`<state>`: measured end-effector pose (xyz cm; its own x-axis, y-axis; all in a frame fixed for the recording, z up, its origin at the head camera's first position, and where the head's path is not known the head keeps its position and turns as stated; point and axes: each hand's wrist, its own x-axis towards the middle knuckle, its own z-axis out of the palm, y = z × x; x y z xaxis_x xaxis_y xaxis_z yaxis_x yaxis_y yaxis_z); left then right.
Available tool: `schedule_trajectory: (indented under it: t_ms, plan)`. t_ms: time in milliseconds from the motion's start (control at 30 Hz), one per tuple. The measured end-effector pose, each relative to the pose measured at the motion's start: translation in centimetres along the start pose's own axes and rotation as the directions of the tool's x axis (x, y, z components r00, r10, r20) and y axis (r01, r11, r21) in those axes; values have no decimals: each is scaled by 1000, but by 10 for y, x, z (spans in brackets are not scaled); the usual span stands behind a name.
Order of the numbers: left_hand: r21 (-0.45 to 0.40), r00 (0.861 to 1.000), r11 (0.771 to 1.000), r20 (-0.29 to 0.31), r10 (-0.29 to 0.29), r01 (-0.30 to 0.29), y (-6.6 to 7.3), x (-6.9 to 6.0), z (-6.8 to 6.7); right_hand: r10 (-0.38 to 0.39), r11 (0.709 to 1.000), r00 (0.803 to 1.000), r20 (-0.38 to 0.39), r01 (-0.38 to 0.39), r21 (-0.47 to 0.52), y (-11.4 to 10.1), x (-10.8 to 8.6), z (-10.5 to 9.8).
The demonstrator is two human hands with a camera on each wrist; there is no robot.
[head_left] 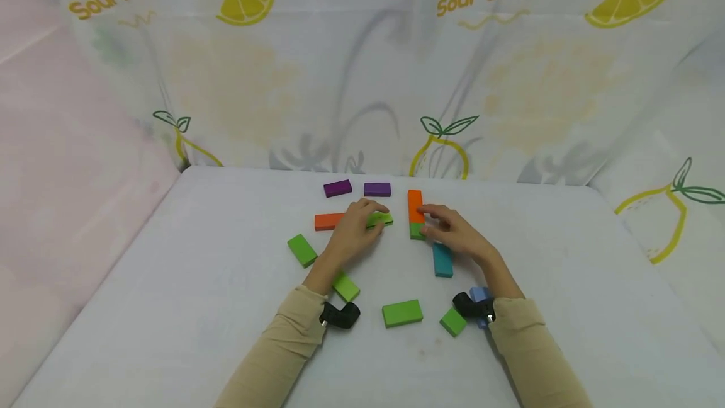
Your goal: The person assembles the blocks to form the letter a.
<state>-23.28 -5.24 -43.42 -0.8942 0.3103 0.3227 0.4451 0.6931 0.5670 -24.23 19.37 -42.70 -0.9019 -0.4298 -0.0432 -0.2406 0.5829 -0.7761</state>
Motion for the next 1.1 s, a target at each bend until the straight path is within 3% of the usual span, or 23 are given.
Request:
schedule_trajectory:
  t_ms: [300,833,1100]
  plan:
    - [8,1000,1000,4,-27,27,-1,-7,-1,-69,998,997,-20,69,-15,-1,-5,2]
    - [3,998,1000,50,-30,29,-3,-7,-5,-64,998,998,-5,64,-6,1,-2,3]
    - [-21,1000,1000,27,9,-8,-6,-7,-5,-56,998,998,-13,56,-2,0,-2,4]
